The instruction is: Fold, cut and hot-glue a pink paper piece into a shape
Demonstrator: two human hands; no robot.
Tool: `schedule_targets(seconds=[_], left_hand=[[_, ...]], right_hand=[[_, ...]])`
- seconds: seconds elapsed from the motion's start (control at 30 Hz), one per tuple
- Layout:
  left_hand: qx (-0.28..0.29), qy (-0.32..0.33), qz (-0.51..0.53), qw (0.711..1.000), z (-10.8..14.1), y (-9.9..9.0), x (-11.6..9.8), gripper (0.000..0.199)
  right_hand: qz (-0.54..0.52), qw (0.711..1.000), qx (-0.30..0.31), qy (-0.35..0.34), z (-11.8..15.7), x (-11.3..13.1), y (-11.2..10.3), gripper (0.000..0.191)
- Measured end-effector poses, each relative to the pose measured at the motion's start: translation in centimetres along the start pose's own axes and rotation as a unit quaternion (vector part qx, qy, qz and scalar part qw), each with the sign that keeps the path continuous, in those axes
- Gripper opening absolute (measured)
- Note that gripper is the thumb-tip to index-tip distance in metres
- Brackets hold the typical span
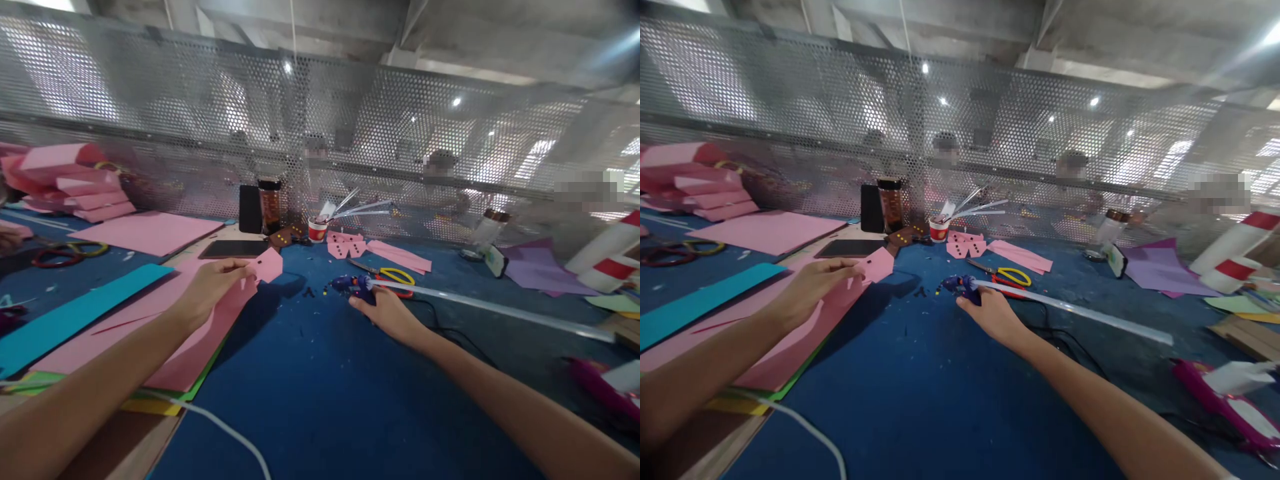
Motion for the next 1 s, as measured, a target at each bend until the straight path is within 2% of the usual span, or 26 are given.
schedule_targets(seconds=[0.13,0.57,0.8,1.0], left_hand=[[-0.004,-0.001,-0.013,1.0,0.07,0.07,-0.15,0.028],[-0.002,0.014,-0.027,1.0,-0.2,-0.08,0.18,0.031],[0.0,0.021,-0.021,1.0,-0.4,-0.1,0.33,0.029],[-0.007,0.015,-0.014,1.0,-0.44,-0.1,0.3,0.03]], right_hand=[[0.009,1.0,0.013,0.021,-0.15,0.11,0.08,0.024],[0.032,0.999,0.032,0.016,-0.17,0.33,0.02,0.022],[0.074,0.995,0.052,0.036,0.07,0.6,-0.2,0.033],[0.05,0.997,0.055,0.03,0.09,0.48,-0.12,0.034]])
Point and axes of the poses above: each hand's wrist, its own z-axis away from the middle knuckle, its own y-axis out of the palm, x = y × z, the point moved 1 cm from there along -z, towards the middle knuckle, and after that the axes turned 3 degrees about x, right-handed, at the moved point
